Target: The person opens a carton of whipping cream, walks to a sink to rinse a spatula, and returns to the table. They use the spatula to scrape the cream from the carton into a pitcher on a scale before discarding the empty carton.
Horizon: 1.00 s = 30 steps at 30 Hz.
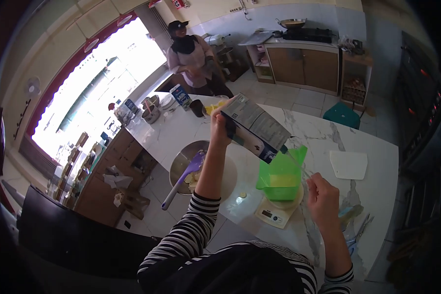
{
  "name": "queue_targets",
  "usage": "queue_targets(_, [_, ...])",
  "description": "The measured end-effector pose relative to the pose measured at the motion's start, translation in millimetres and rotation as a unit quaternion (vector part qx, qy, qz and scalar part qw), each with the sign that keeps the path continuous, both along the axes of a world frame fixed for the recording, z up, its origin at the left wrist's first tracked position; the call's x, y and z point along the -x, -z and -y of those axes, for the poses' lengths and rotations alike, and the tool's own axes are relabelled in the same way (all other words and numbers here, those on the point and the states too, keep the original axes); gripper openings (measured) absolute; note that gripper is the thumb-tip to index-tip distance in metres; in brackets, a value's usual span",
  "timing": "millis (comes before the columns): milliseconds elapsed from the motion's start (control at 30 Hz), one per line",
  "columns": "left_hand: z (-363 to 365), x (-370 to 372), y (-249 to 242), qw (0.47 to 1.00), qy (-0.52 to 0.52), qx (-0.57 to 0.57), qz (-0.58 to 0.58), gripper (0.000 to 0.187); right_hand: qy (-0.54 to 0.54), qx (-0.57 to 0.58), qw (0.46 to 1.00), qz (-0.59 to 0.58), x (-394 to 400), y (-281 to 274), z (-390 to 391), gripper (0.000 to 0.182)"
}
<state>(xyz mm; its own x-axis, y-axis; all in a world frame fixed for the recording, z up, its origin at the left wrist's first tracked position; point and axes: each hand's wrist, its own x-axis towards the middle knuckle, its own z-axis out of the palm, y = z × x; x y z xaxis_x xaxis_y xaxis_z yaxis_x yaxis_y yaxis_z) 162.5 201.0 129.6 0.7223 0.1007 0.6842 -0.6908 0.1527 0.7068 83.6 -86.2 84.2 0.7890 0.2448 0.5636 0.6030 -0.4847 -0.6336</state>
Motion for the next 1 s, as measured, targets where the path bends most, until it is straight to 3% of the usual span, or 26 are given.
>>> queue_targets(67, [-0.3, 0.4, -1.3, 1.0, -0.005, -0.005, 0.001, 0.084, 0.01, 0.0, 0.999, -0.041, 0.4, -0.8, 1.5, 0.01])
queue_targets(567, [-1.0, 2.4, 4.0, 0.997, 0.066, -0.011, -0.026, 0.076, 0.012, 0.021, 0.998, -0.049, 11.5, -6.3, 6.9, 0.012])
queue_targets(1000, [0.6, 6.6, 0.8, 0.997, 0.063, -0.026, -0.027, 0.077, 0.02, 0.036, 0.998, -0.056, 14.3, -8.3, 7.8, 0.011])
